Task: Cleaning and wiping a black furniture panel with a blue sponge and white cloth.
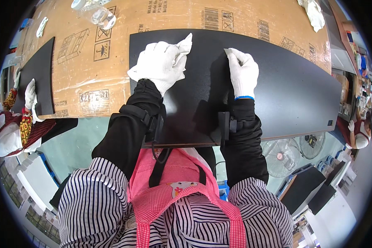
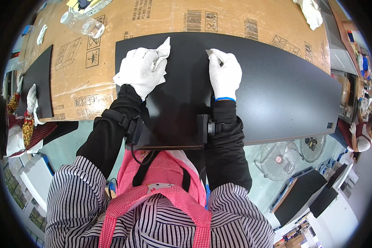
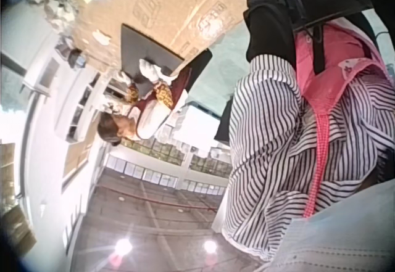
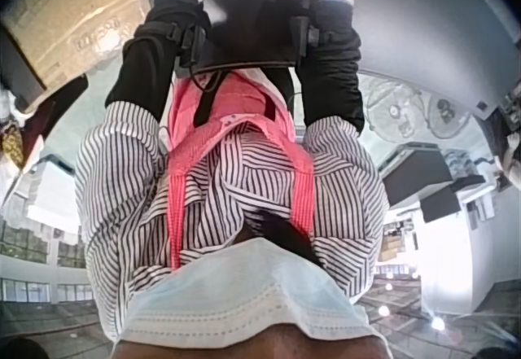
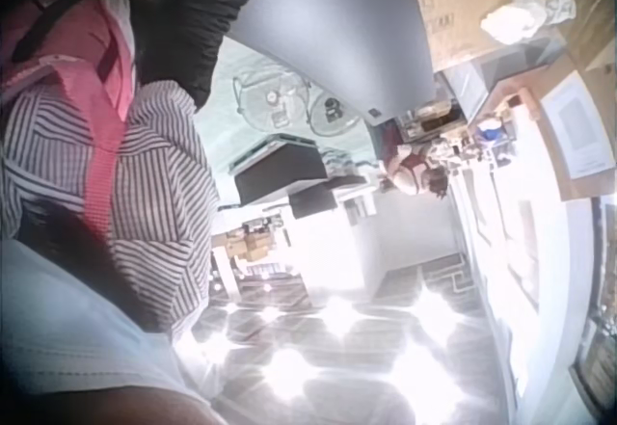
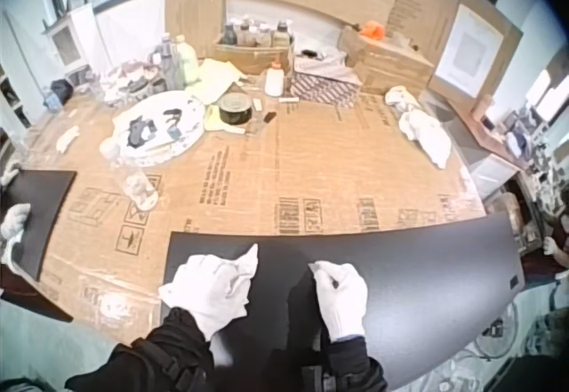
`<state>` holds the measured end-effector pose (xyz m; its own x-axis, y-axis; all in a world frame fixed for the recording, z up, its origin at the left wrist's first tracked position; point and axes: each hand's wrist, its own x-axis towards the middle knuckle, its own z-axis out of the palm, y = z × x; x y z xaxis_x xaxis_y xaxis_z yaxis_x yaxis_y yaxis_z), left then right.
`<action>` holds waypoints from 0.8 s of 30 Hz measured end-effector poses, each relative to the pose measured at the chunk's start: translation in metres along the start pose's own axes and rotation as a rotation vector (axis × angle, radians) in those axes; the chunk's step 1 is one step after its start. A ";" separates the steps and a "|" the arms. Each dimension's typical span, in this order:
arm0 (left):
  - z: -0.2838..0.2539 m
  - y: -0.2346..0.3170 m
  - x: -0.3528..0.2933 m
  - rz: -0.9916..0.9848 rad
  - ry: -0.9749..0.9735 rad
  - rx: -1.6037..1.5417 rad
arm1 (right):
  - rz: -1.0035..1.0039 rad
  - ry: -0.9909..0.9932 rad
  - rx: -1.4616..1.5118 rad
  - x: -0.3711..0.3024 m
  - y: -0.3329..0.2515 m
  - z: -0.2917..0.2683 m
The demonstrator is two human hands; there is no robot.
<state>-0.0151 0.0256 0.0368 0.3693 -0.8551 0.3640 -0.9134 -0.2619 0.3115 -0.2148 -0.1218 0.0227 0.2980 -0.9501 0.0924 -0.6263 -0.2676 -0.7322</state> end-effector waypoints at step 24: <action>-0.002 0.002 0.002 -0.001 -0.014 -0.016 | 0.007 0.057 0.002 0.004 -0.001 0.001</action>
<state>-0.0158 0.0247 0.0400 0.3679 -0.8611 0.3510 -0.9101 -0.2560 0.3258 -0.2127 -0.1257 0.0232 0.2524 -0.9594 0.1257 -0.6270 -0.2611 -0.7340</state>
